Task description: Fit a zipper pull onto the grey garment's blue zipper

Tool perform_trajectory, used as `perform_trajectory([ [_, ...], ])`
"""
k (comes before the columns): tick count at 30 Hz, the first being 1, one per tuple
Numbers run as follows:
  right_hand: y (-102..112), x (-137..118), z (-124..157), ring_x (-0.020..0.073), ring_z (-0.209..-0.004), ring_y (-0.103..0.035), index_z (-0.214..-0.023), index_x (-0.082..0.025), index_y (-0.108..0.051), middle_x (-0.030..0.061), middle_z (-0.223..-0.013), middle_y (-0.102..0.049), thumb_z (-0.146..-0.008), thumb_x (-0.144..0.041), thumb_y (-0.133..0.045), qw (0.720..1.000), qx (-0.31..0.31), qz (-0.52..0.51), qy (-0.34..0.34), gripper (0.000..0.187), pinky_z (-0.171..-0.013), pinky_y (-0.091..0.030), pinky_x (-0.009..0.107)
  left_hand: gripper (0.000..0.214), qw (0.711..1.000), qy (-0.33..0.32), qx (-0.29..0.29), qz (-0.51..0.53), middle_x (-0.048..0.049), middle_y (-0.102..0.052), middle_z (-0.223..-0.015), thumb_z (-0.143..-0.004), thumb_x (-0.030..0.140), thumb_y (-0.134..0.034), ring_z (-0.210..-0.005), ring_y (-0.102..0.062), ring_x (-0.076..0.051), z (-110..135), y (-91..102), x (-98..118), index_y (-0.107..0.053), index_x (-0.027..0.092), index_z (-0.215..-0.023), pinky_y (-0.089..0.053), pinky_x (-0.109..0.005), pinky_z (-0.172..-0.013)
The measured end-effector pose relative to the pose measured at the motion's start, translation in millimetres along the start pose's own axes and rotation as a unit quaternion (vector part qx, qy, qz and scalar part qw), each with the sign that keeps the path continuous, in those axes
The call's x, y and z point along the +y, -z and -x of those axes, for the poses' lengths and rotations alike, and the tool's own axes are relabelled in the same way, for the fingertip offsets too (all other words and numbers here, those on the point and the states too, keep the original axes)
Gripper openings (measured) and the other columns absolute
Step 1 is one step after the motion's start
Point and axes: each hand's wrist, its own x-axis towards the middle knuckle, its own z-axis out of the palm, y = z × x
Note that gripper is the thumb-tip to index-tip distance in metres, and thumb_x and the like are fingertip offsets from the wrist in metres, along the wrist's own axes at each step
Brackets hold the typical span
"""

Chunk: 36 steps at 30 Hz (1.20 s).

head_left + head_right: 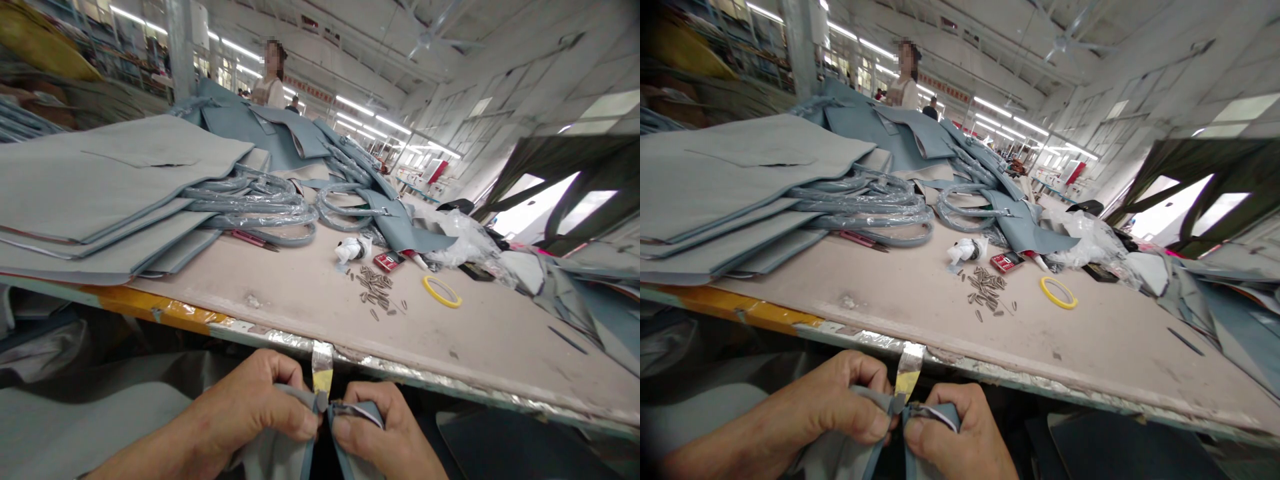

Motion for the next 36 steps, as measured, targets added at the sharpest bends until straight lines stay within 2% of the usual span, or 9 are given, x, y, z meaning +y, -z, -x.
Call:
perform_trajectory([
  [8,1.6,8.1,-4.1,0.0085,-0.054,-0.024,-0.058,-0.018,-0.043,-0.0039,-0.053,-0.031,-0.063,-0.042,-0.064,1.0,-0.004,0.009,0.008,0.033,-0.051,-0.019,0.024,0.028,1.0,0.009,-0.004,0.0,-0.004,-0.068,-0.069,-0.046,0.025,-0.079,-0.069,-0.058,-0.019,-0.2,2.3,0.7,-0.057,0.016,-0.06,-0.036,-0.027,-0.064],
  [19,-2.9,-6.1,1.0,0.0084,-0.056,-0.023,-0.059,-0.017,-0.044,-0.0041,-0.054,-0.032,-0.064,-0.047,-0.069,1.0,0.007,-0.002,-0.006,0.039,-0.054,-0.018,0.025,0.027,1.0,0.007,-0.001,0.001,-0.0029,-0.067,-0.067,-0.046,0.025,-0.079,-0.067,-0.054,-0.017,1.5,2.6,1.6,-0.058,0.016,-0.06,-0.035,-0.025,-0.063],
  [24,-0.3,-2.9,0.8,0.0081,-0.055,-0.024,-0.06,-0.017,-0.046,-0.0043,-0.054,-0.032,-0.063,-0.048,-0.073,0.999,-0.005,-0.033,-0.011,0.041,-0.054,-0.019,0.025,0.028,1.0,0.003,-0.013,0.005,-0.0036,-0.068,-0.069,-0.046,0.026,-0.08,-0.069,-0.055,-0.017,3.0,1.9,4.2,-0.057,0.016,-0.059,-0.036,-0.026,-0.065],
  [32,-0.7,-2.5,0.2,0.0085,-0.056,-0.026,-0.058,-0.016,-0.045,-0.0038,-0.054,-0.033,-0.063,-0.049,-0.073,1.0,-0.009,-0.012,-0.013,0.043,-0.055,-0.02,0.025,0.031,1.0,0.006,0.0,-0.001,-0.0022,-0.063,-0.06,-0.042,0.03,-0.08,-0.062,-0.05,-0.016,-2.3,2.3,-1.4,-0.056,0.016,-0.056,-0.032,-0.026,-0.059],
  [36,0.7,3.8,-4.1,0.0078,-0.055,-0.025,-0.058,-0.016,-0.045,-0.0042,-0.054,-0.033,-0.064,-0.052,-0.076,1.0,-0.006,-0.02,-0.002,0.048,-0.053,-0.02,0.024,0.028,1.0,0.01,-0.01,0.002,-0.0025,-0.066,-0.065,-0.045,0.027,-0.08,-0.064,-0.05,-0.015,-0.3,2.3,2.2,-0.058,0.015,-0.059,-0.033,-0.024,-0.061],
])
